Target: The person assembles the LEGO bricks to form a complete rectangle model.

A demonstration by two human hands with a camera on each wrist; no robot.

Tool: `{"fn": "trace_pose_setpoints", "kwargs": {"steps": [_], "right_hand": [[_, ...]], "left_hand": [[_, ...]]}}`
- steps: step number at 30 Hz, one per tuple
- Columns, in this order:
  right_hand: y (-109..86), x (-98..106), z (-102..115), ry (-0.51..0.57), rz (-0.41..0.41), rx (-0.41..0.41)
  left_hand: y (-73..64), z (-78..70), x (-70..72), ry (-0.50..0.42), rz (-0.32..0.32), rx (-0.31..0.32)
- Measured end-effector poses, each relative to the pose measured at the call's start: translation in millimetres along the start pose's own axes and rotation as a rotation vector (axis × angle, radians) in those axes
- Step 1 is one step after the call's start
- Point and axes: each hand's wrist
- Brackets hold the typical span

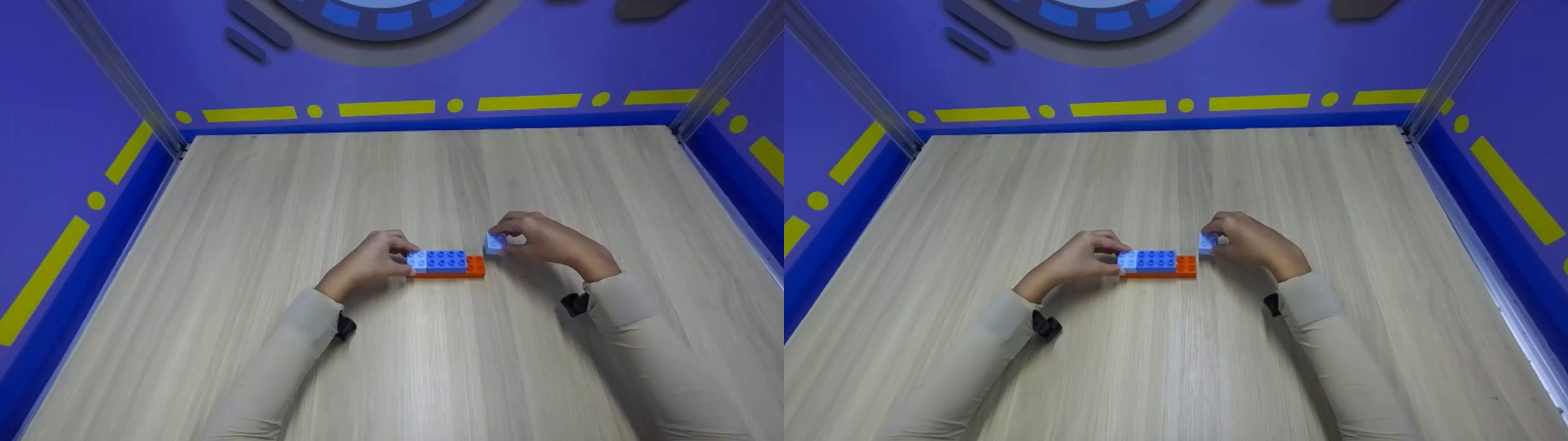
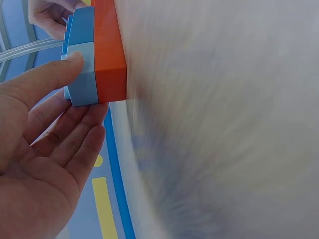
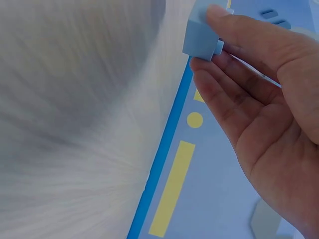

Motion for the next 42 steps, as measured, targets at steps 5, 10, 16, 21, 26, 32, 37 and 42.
{"fn": "trace_pose_setpoints", "kwargs": {"steps": [5, 10, 16, 21, 26, 32, 37, 42], "right_hand": [[-0.2, -0.5, 5.5, -0.018, -0.003, 0.007], [-0.3, -1.5, 9.3, -0.024, -0.01, 0.03], [-1.0, -1.4, 13.0, -0.036, -0.02, 0.064], [-1.1, -1.9, 16.9, -0.041, -0.013, 0.081], [-1.4, -2.3, 20.2, -0.042, -0.011, 0.088], [-1.4, -2.6, 24.0, -0.053, -0.001, 0.113], [-0.9, -3.9, 27.3, -0.065, 0.006, 0.13], [-0.5, -5.1, 29.7, -0.07, 0.01, 0.131]], "left_hand": [[0.0, 0.0, 0.2, 0.003, 0.001, -0.003], [-0.2, -0.2, 0.2, 0.0, -0.007, -0.025], [-0.4, 0.0, -0.1, 0.002, -0.007, -0.018], [-0.8, -1.0, 0.2, -0.004, 0.001, -0.005], [-1.0, -2.0, 0.5, -0.018, 0.002, 0.008], [-0.6, -1.5, 0.4, 0.004, 0.005, 0.009], [-0.4, -1.2, 0.5, 0.027, 0.01, -0.004], [-0.3, -1.0, 0.5, 0.031, 0.008, -0.008]]}}
Point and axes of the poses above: each hand's wrist, its own y-axis towards the middle knuckle, its own x-axis out of the back of the hand, z = x × y, and after that the axes turned 11 degrees about -x, right-handed
